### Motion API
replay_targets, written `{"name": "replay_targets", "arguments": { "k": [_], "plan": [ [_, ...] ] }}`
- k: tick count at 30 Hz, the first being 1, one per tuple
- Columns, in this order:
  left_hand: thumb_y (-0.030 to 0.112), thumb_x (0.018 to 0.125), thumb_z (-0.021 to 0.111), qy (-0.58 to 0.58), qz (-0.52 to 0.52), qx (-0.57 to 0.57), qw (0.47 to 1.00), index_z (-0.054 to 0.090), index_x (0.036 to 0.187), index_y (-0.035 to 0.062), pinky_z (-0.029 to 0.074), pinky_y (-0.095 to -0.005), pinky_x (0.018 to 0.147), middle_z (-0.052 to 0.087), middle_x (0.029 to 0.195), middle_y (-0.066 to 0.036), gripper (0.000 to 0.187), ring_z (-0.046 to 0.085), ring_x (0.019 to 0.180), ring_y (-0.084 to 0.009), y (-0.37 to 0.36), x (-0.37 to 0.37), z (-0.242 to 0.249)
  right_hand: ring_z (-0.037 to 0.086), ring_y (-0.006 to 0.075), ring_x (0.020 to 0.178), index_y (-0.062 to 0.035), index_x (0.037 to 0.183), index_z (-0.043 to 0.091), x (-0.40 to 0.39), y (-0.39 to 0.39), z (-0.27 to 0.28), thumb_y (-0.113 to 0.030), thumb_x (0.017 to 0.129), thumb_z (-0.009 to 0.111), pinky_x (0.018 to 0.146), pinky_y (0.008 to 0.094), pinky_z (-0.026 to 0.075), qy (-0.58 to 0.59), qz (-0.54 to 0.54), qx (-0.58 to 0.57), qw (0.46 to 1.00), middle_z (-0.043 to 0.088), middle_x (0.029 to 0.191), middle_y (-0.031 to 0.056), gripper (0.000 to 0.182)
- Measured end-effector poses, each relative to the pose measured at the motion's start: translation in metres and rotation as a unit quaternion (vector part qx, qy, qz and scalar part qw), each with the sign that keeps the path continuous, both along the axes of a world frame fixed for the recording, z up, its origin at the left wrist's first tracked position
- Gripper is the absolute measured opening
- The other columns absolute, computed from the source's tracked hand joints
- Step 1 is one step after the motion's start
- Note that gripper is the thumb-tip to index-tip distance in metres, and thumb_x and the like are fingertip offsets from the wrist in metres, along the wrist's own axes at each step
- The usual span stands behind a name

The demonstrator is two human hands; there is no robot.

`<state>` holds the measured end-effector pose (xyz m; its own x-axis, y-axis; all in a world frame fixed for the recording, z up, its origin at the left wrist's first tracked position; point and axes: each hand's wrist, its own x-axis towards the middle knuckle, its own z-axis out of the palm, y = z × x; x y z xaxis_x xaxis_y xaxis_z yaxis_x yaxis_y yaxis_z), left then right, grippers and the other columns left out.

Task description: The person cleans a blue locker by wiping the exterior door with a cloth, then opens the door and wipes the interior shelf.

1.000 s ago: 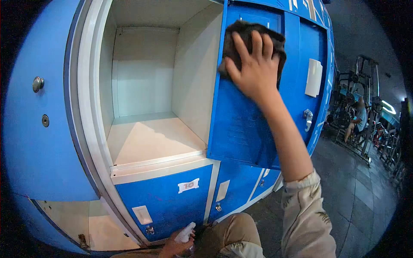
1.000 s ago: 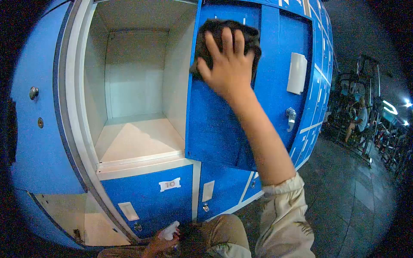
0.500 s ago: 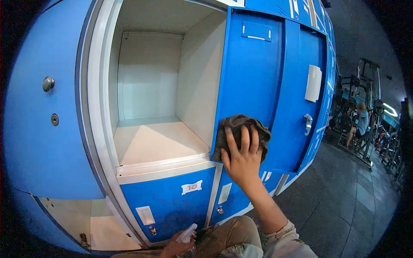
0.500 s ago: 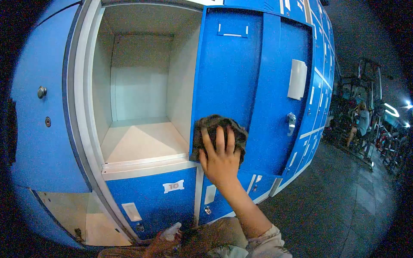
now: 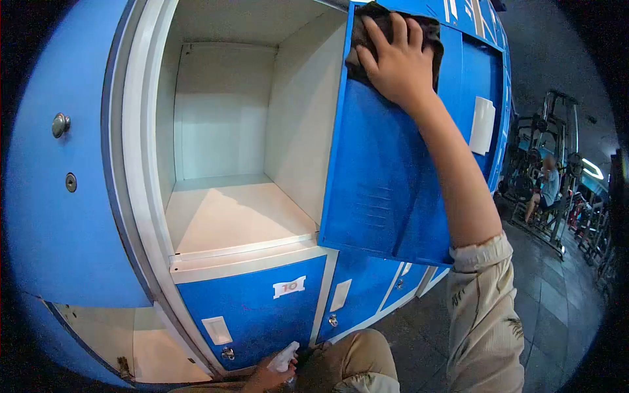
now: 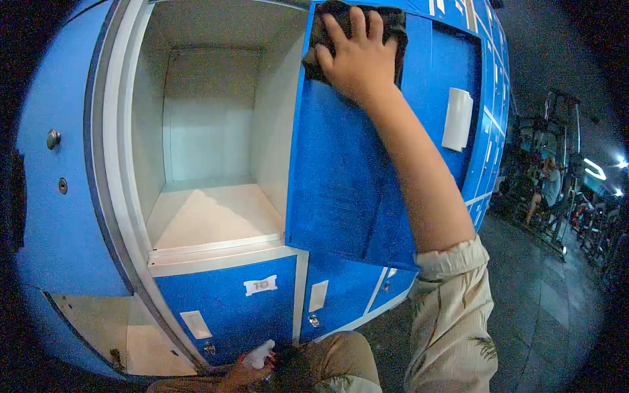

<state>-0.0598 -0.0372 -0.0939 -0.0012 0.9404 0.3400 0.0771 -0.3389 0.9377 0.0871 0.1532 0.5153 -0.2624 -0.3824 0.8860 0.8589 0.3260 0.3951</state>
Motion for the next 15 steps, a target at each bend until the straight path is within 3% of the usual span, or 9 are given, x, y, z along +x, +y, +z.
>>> {"name": "replay_targets", "arguments": {
  "k": [3, 4, 7, 9, 11, 13, 15],
  "plan": [
    [0.007, 0.082, 0.065, 0.062, 0.066, -0.019, 0.996, 0.034, 0.14, 0.0071, 0.045, -0.0307, 0.085, 0.054, 0.111, -0.006, 0.066, 0.052, 0.097, -0.0149, -0.01, 0.009, 0.021, 0.029, 0.0375, 0.124, -0.0159, 0.129, 0.045, 0.0, -0.008, 0.001, -0.041, 0.082, 0.049, 0.088, 0.0558, 0.036, -0.004, -0.009, -0.029, 1.0, 0.036, 0.129, 0.0201, 0.054],
    [0.007, 0.082, 0.065, 0.052, 0.061, -0.033, 0.996, 0.034, 0.14, 0.0072, 0.044, -0.0306, 0.085, 0.054, 0.111, -0.006, 0.066, 0.052, 0.097, -0.0145, -0.011, 0.01, 0.02, 0.025, 0.037, 0.129, -0.0116, 0.133, 0.042, 0.0, -0.013, -0.005, -0.035, 0.085, 0.047, 0.094, 0.0529, 0.032, -0.002, -0.009, -0.041, 0.999, 0.031, 0.137, 0.0191, 0.053],
    [0.006, 0.082, 0.065, 0.009, 0.043, -0.095, 0.995, 0.036, 0.139, 0.0074, 0.044, -0.0301, 0.085, 0.054, 0.111, -0.005, 0.065, 0.051, 0.097, -0.0136, -0.015, 0.007, 0.03, 0.026, 0.0347, 0.132, -0.0246, 0.127, 0.049, -0.005, 0.005, -0.028, -0.041, 0.08, 0.051, 0.085, 0.0599, 0.038, 0.001, 0.006, 0.049, 0.999, 0.032, 0.141, 0.0147, 0.05],
    [0.005, 0.082, 0.065, -0.04, 0.016, -0.166, 0.985, 0.036, 0.139, 0.0073, 0.044, -0.03, 0.084, 0.054, 0.111, -0.005, 0.064, 0.051, 0.097, -0.0134, -0.024, 0.01, 0.063, 0.021, 0.0333, 0.136, -0.0219, 0.13, 0.048, -0.003, -0.004, -0.055, -0.039, 0.08, 0.052, 0.088, 0.0617, 0.036, -0.019, -0.012, -0.006, 1.0, 0.029, 0.145, 0.016, 0.053],
    [0.007, 0.083, 0.066, -0.059, 0.019, -0.141, 0.988, 0.035, 0.139, 0.0071, 0.045, -0.0302, 0.082, 0.054, 0.111, -0.005, 0.065, 0.051, 0.095, -0.0136, -0.032, 0.021, 0.082, 0.019, 0.0327, 0.137, -0.0199, 0.132, 0.047, 0.001, -0.012, -0.085, -0.039, 0.079, 0.053, 0.09, 0.0615, 0.035, -0.047, -0.013, -0.057, 0.997, 0.025, 0.148, 0.0155, 0.056],
    [0.008, 0.083, 0.067, -0.059, 0.014, -0.102, 0.993, 0.033, 0.14, 0.0069, 0.046, -0.0304, 0.08, 0.053, 0.111, -0.005, 0.067, 0.052, 0.094, -0.0139, -0.032, 0.022, 0.078, 0.019, 0.0325, 0.138, -0.0189, 0.133, 0.045, 0.005, -0.021, -0.117, -0.038, 0.078, 0.055, 0.091, 0.0599, 0.035, -0.072, -0.023, -0.092, 0.993, 0.023, 0.149, 0.0151, 0.059],
    [0.009, 0.082, 0.068, -0.04, -0.001, -0.048, 0.998, 0.031, 0.141, 0.0066, 0.047, -0.0304, 0.077, 0.053, 0.111, -0.005, 0.07, 0.052, 0.091, -0.0141, -0.019, 0.013, 0.041, 0.022, 0.0325, 0.137, -0.0178, 0.135, 0.044, 0.012, -0.031, -0.148, -0.037, 0.078, 0.055, 0.096, 0.0541, 0.034, -0.101, -0.033, -0.132, 0.986, 0.024, 0.149, 0.0152, 0.061]
  ]
}}
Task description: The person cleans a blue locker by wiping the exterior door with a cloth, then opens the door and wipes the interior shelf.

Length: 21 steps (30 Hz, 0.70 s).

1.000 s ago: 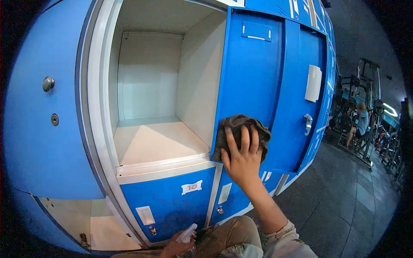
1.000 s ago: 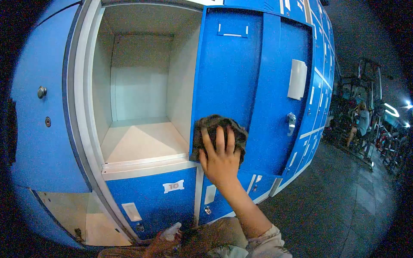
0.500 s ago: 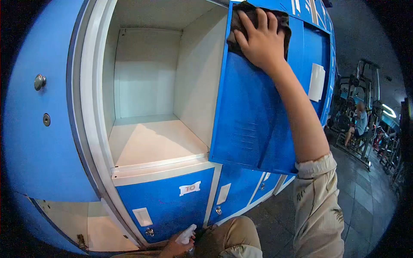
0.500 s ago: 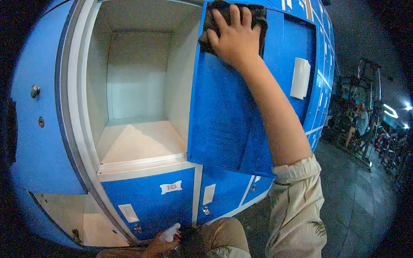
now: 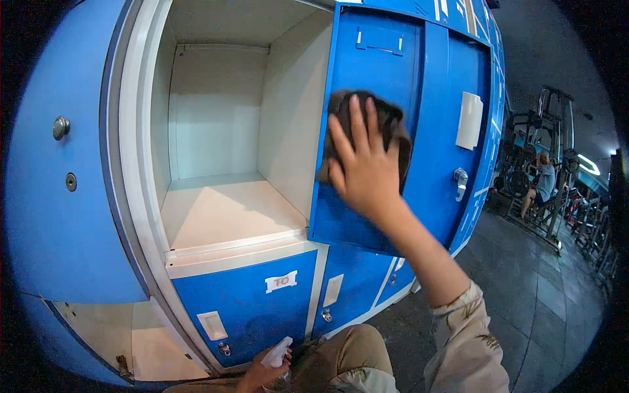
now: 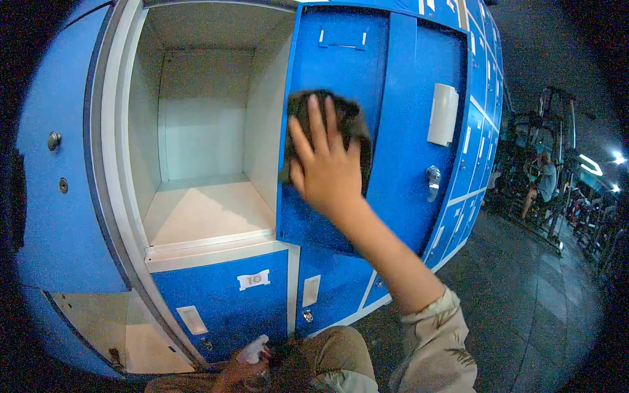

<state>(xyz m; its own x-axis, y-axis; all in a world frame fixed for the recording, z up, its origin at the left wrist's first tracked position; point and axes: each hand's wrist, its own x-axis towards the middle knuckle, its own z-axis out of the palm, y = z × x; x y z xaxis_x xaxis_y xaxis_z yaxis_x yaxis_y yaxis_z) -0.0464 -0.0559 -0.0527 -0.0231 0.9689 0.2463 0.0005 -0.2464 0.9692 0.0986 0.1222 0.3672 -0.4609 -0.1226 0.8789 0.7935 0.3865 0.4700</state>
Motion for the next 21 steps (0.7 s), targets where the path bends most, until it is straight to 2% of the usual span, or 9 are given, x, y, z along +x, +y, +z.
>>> {"name": "replay_targets", "arguments": {
  "k": [2, 4, 6, 9, 10, 11, 12, 14, 21],
  "plan": [
    [0.004, 0.081, 0.065, -0.081, -0.01, -0.072, 0.994, 0.038, 0.138, 0.0062, 0.047, -0.0283, 0.08, 0.056, 0.109, -0.005, 0.063, 0.054, 0.092, -0.0135, 0.02, -0.01, -0.04, 0.017, 0.0335, 0.139, -0.0165, 0.138, 0.04, 0.005, -0.004, -0.029, -0.033, 0.077, 0.057, 0.101, 0.0597, 0.023, -0.027, 0.054, -0.081, 0.995, 0.021, 0.15, 0.016, 0.065],
    [0.001, 0.081, 0.064, -0.112, -0.009, -0.088, 0.99, 0.042, 0.136, 0.0061, 0.047, -0.0275, 0.082, 0.057, 0.108, -0.004, 0.059, 0.054, 0.093, -0.0129, 0.015, -0.006, -0.024, 0.02, 0.0333, 0.138, -0.0169, 0.137, 0.041, 0.011, -0.007, -0.051, -0.031, 0.075, 0.058, 0.102, 0.0578, 0.022, -0.048, 0.054, -0.1, 0.992, 0.023, 0.149, 0.0159, 0.066],
    [0.002, 0.081, 0.064, -0.095, 0.005, -0.048, 0.994, 0.043, 0.135, 0.0063, 0.047, -0.0278, 0.083, 0.057, 0.108, -0.004, 0.059, 0.054, 0.095, -0.0124, -0.002, 0.002, 0.008, 0.021, 0.0325, 0.138, -0.0179, 0.136, 0.043, 0.015, -0.01, -0.069, -0.03, 0.075, 0.058, 0.103, 0.0568, 0.021, -0.066, 0.05, -0.102, 0.991, 0.025, 0.148, 0.0155, 0.064],
    [0.002, 0.08, 0.064, -0.118, -0.003, -0.018, 0.993, 0.045, 0.133, 0.0057, 0.047, -0.0284, 0.084, 0.058, 0.109, -0.004, 0.056, 0.054, 0.096, -0.0123, 0.0, 0.001, 0.0, 0.023, 0.0316, 0.137, -0.0173, 0.132, 0.047, 0.017, -0.008, -0.073, -0.029, 0.074, 0.058, 0.101, 0.0563, 0.025, -0.066, 0.062, -0.088, 0.992, 0.027, 0.148, 0.0135, 0.06],
    [0.002, 0.08, 0.064, -0.09, 0.006, -0.035, 0.995, 0.046, 0.132, 0.0055, 0.047, -0.0286, 0.084, 0.058, 0.108, -0.005, 0.055, 0.054, 0.097, -0.0123, -0.002, 0.001, 0.003, 0.024, 0.0313, 0.137, -0.0173, 0.131, 0.048, 0.015, -0.007, -0.068, -0.029, 0.075, 0.058, 0.1, 0.0562, 0.026, -0.06, 0.065, -0.086, 0.992, 0.027, 0.148, 0.0129, 0.059],
    [0.002, 0.08, 0.065, -0.062, 0.014, -0.051, 0.997, 0.047, 0.131, 0.0053, 0.047, -0.0288, 0.084, 0.058, 0.108, -0.005, 0.054, 0.054, 0.097, -0.0122, -0.004, 0.0, 0.008, 0.024, 0.0309, 0.137, -0.0172, 0.13, 0.049, 0.013, -0.005, -0.061, -0.029, 0.075, 0.057, 0.099, 0.0561, 0.028, -0.053, 0.068, -0.083, 0.993, 0.028, 0.148, 0.0123, 0.057],
    [0.002, 0.08, 0.065, -0.034, 0.023, -0.07, 0.997, 0.048, 0.13, 0.0051, 0.047, -0.0289, 0.085, 0.058, 0.108, -0.005, 0.053, 0.055, 0.097, -0.0122, -0.007, 0.001, 0.015, 0.025, 0.0304, 0.136, -0.0179, 0.127, 0.051, 0.008, 0.0, -0.042, -0.029, 0.076, 0.056, 0.094, 0.056, 0.031, -0.033, 0.054, -0.026, 0.998, 0.027, 0.148, 0.0106, 0.053],
    [0.002, 0.08, 0.065, -0.029, 0.044, -0.038, 0.998, 0.049, 0.129, 0.0051, 0.047, -0.0287, 0.084, 0.059, 0.107, -0.005, 0.052, 0.055, 0.096, -0.0121, -0.01, 0.007, 0.021, 0.027, 0.031, 0.133, -0.019, 0.127, 0.051, 0.002, 0.006, -0.016, -0.03, 0.078, 0.055, 0.091, 0.056, 0.034, 0.001, 0.042, 0.007, 0.999, 0.028, 0.146, 0.0102, 0.05],
    [0.003, 0.078, 0.067, -0.016, 0.067, -0.064, 0.996, 0.046, 0.131, 0.004, 0.048, -0.0281, 0.082, 0.06, 0.102, -0.005, 0.057, 0.057, 0.091, -0.013, -0.01, 0.01, 0.036, 0.032, 0.0312, 0.123, -0.0279, 0.127, 0.05, -0.023, 0.031, 0.114, -0.034, 0.083, 0.049, 0.083, 0.0569, 0.037, 0.114, 0.027, 0.152, 0.981, 0.038, 0.13, 0.01, 0.044]
  ]
}}
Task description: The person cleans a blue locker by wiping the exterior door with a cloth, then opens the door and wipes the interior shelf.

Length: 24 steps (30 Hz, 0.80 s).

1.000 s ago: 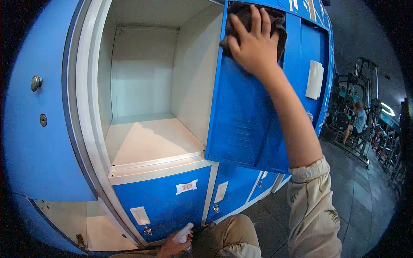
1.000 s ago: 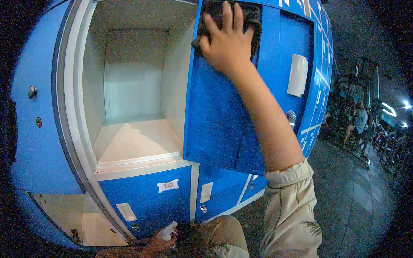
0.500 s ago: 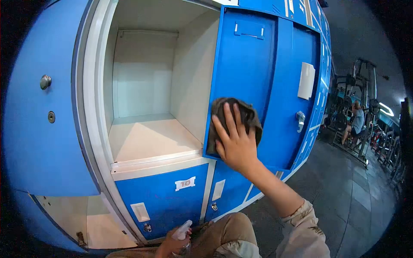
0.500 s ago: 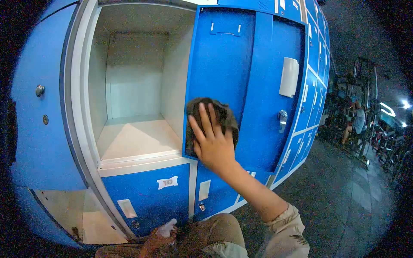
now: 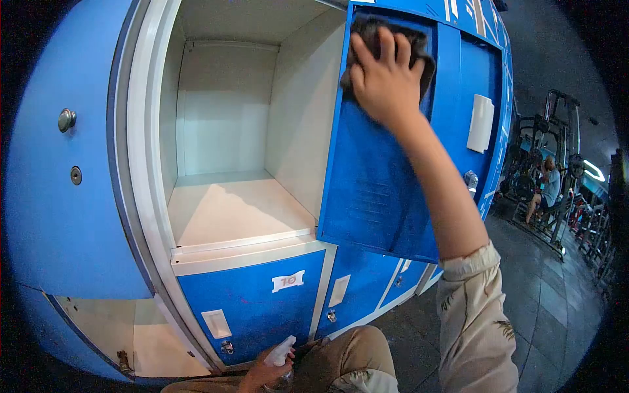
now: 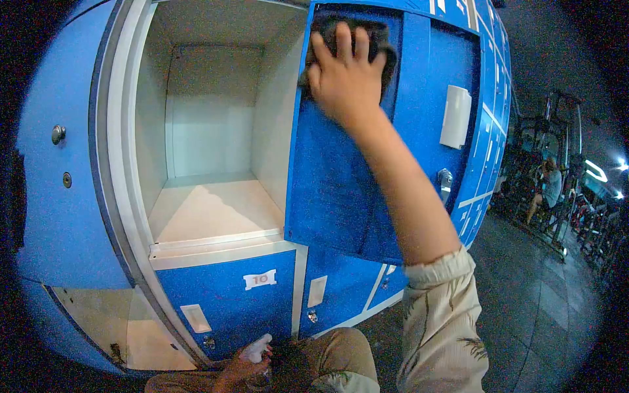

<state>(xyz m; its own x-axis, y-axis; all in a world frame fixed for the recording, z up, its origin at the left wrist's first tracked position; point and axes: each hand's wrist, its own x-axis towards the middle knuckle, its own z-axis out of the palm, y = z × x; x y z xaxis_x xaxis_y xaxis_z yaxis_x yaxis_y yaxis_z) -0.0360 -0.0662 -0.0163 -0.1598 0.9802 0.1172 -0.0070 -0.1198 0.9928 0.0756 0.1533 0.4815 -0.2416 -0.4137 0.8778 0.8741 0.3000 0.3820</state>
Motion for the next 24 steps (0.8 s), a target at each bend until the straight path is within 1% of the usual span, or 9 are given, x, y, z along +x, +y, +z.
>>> {"name": "replay_targets", "arguments": {
  "k": [3, 5, 7, 9, 12, 18, 20, 22, 24],
  "plan": [
    [0.002, 0.078, 0.066, 0.051, 0.002, 0.053, 0.997, 0.044, 0.133, 0.0038, 0.048, -0.0286, 0.082, 0.06, 0.103, -0.006, 0.06, 0.057, 0.092, -0.0137, 0.008, -0.006, -0.024, 0.032, 0.0312, 0.123, -0.03, 0.127, 0.049, -0.004, 0.006, 0.028, -0.035, 0.084, 0.045, 0.085, 0.0582, 0.035, 0.015, -0.015, 0.015, 1.0, 0.038, 0.131, 0.0098, 0.044],
    [0.002, 0.078, 0.066, -0.007, -0.026, 0.014, 1.0, 0.044, 0.133, 0.0039, 0.048, -0.0287, 0.082, 0.059, 0.104, -0.006, 0.06, 0.056, 0.092, -0.0137, 0.008, -0.011, -0.029, 0.032, 0.0312, 0.124, -0.0303, 0.128, 0.049, -0.002, 0.009, 0.031, -0.035, 0.085, 0.045, 0.087, 0.0584, 0.034, 0.017, -0.043, 0.031, 0.998, 0.038, 0.132, 0.0099, 0.044],
    [0.002, 0.078, 0.065, -0.038, -0.033, -0.006, 0.999, 0.044, 0.133, 0.0039, 0.048, -0.029, 0.082, 0.059, 0.104, -0.006, 0.06, 0.056, 0.092, -0.0137, 0.007, -0.009, -0.022, 0.032, 0.0314, 0.124, -0.0306, 0.129, 0.049, -0.001, 0.004, 0.02, -0.034, 0.084, 0.047, 0.088, 0.0583, 0.033, 0.003, -0.013, 0.008, 1.0, 0.038, 0.133, 0.0105, 0.045],
    [0.002, 0.078, 0.065, -0.042, -0.017, -0.006, 0.999, 0.044, 0.133, 0.0038, 0.048, -0.0294, 0.081, 0.059, 0.104, -0.006, 0.06, 0.056, 0.092, -0.0137, 0.003, -0.004, -0.012, 0.031, 0.0315, 0.125, -0.0307, 0.129, 0.048, 0.0, 0.0, 0.0, -0.034, 0.084, 0.048, 0.088, 0.0579, 0.033, -0.004, 0.001, -0.013, 1.0, 0.038, 0.132, 0.011, 0.046],
    [0.003, 0.079, 0.065, 0.012, -0.01, 0.05, 0.999, 0.045, 0.133, 0.0036, 0.048, -0.0306, 0.082, 0.059, 0.105, -0.006, 0.057, 0.057, 0.093, -0.0139, 0.005, -0.001, -0.006, 0.03, 0.0319, 0.127, -0.0295, 0.131, 0.047, 0.008, -0.013, -0.049, -0.032, 0.081, 0.055, 0.087, 0.0569, 0.036, -0.039, 0.003, -0.071, 0.997, 0.036, 0.135, 0.0117, 0.051],
    [0.005, 0.08, 0.063, -0.012, -0.043, 0.02, 0.999, 0.046, 0.133, 0.0061, 0.047, -0.0306, 0.082, 0.059, 0.104, -0.005, 0.055, 0.056, 0.091, -0.0143, 0.015, -0.014, -0.04, 0.03, 0.0334, 0.129, -0.0263, 0.13, 0.049, 0.03, -0.032, -0.167, -0.03, 0.076, 0.061, 0.087, 0.0562, 0.036, -0.149, 0.018, -0.194, 0.969, 0.035, 0.138, 0.0122, 0.055],
    [0.005, 0.08, 0.063, -0.039, -0.038, -0.109, 0.993, 0.045, 0.134, 0.0084, 0.046, -0.03, 0.082, 0.058, 0.104, -0.004, 0.057, 0.055, 0.09, -0.0139, 0.032, -0.02, -0.059, 0.032, 0.0336, 0.128, -0.0257, 0.127, 0.052, 0.037, -0.035, -0.198, -0.028, 0.075, 0.061, 0.087, 0.0547, 0.037, -0.181, 0.028, -0.214, 0.959, 0.036, 0.138, 0.012, 0.053],
    [0.005, 0.081, 0.063, -0.054, -0.044, -0.108, 0.992, 0.044, 0.135, 0.0103, 0.046, -0.0297, 0.082, 0.058, 0.104, -0.003, 0.058, 0.055, 0.09, -0.0135, 0.029, -0.02, -0.047, 0.033, 0.0334, 0.128, -0.0251, 0.125, 0.054, 0.043, -0.037, -0.215, -0.028, 0.075, 0.062, 0.087, 0.053, 0.038, -0.207, 0.037, -0.201, 0.957, 0.037, 0.138, 0.012, 0.051],
    [0.005, 0.081, 0.062, -0.056, -0.063, 0.022, 0.996, 0.043, 0.137, 0.0119, 0.046, -0.0296, 0.082, 0.059, 0.104, -0.003, 0.059, 0.055, 0.09, -0.0131, 0.008, -0.012, -0.028, 0.033, 0.0327, 0.128, -0.0249, 0.124, 0.055, 0.046, -0.038, -0.209, -0.027, 0.075, 0.061, 0.087, 0.0513, 0.039, -0.212, 0.047, -0.238, 0.947, 0.037, 0.138, 0.0118, 0.049]
  ]
}}
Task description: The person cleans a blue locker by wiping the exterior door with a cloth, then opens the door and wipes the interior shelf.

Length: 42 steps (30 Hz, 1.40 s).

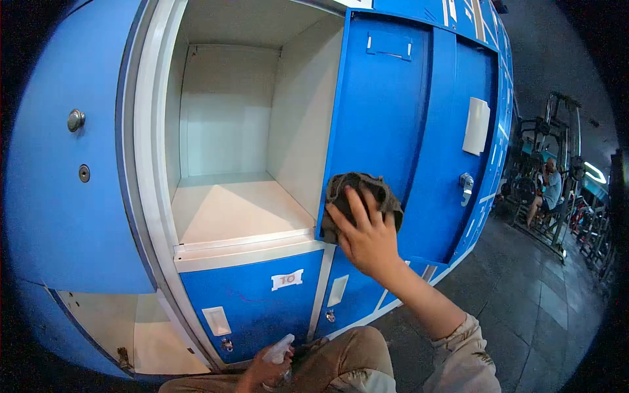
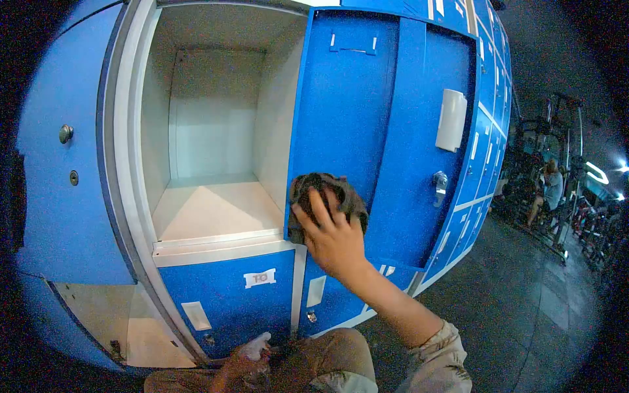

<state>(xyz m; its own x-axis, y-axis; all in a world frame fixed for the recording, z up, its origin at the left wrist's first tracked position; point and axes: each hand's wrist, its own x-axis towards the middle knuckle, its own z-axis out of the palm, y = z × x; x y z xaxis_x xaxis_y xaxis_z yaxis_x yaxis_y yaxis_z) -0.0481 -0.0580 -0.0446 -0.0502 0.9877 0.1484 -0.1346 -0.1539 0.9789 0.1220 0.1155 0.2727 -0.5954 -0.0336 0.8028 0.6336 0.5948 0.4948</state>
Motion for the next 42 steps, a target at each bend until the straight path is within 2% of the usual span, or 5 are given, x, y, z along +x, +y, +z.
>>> {"name": "replay_targets", "arguments": {
  "k": [5, 19, 27, 33, 42],
  "plan": [
    [0.004, 0.081, 0.063, 0.088, 0.051, 0.005, 0.995, 0.043, 0.137, 0.0114, 0.046, -0.0292, 0.082, 0.059, 0.104, -0.004, 0.06, 0.055, 0.091, -0.0129, -0.001, 0.006, 0.012, 0.036, 0.0281, 0.129, -0.0263, 0.125, 0.054, -0.014, 0.009, 0.046, -0.031, 0.077, 0.057, 0.081, 0.046, 0.043, 0.075, -0.015, 0.058, 0.995, 0.036, 0.143, 0.008, 0.049],
    [0.006, 0.081, 0.065, 0.109, 0.057, -0.031, 0.992, 0.047, 0.131, 0.006, 0.048, -0.0301, 0.084, 0.06, 0.103, -0.005, 0.053, 0.058, 0.091, -0.0142, -0.001, 0.003, 0.004, 0.035, 0.0273, 0.126, -0.0322, 0.129, 0.048, -0.04, 0.04, 0.244, -0.042, 0.084, 0.046, 0.088, 0.053, 0.039, 0.232, -0.088, 0.267, 0.931, 0.041, 0.135, 0.0088, 0.046],
    [0.008, 0.083, 0.063, 0.172, 0.057, -0.008, 0.983, 0.046, 0.131, 0.007, 0.047, -0.0297, 0.084, 0.059, 0.105, -0.006, 0.051, 0.057, 0.093, -0.0149, 0.002, 0.005, 0.004, 0.03, 0.0328, 0.128, -0.0258, 0.131, 0.047, -0.052, 0.034, 0.183, -0.041, 0.083, 0.051, 0.083, 0.0517, 0.041, 0.316, -0.075, 0.198, 0.925, 0.038, 0.136, 0.0118, 0.051],
    [0.008, 0.082, 0.063, 0.07, 0.009, -0.025, 0.997, 0.044, 0.134, 0.0069, 0.046, -0.0303, 0.083, 0.056, 0.106, -0.005, 0.055, 0.055, 0.094, -0.0145, 0.015, -0.003, -0.044, 0.03, 0.0346, 0.13, -0.024, 0.132, 0.048, -0.045, 0.009, 0.092, -0.031, 0.081, 0.055, 0.091, 0.05, 0.039, 0.289, -0.063, 0.1, 0.95, 0.036, 0.137, 0.0141, 0.051],
    [0.01, 0.082, 0.064, 0.013, 0.01, -0.028, 0.999, 0.046, 0.133, 0.007, 0.046, -0.0318, 0.083, 0.058, 0.1, -0.005, 0.054, 0.056, 0.091, -0.0151, 0.007, 0.003, -0.021, 0.027, 0.0386, 0.132, -0.0242, 0.132, 0.048, -0.038, -0.015, -0.025, -0.031, 0.081, 0.057, 0.088, 0.0468, 0.043, 0.259, -0.107, -0.03, 0.959, 0.032, 0.142, 0.0172, 0.052]
  ]
}}
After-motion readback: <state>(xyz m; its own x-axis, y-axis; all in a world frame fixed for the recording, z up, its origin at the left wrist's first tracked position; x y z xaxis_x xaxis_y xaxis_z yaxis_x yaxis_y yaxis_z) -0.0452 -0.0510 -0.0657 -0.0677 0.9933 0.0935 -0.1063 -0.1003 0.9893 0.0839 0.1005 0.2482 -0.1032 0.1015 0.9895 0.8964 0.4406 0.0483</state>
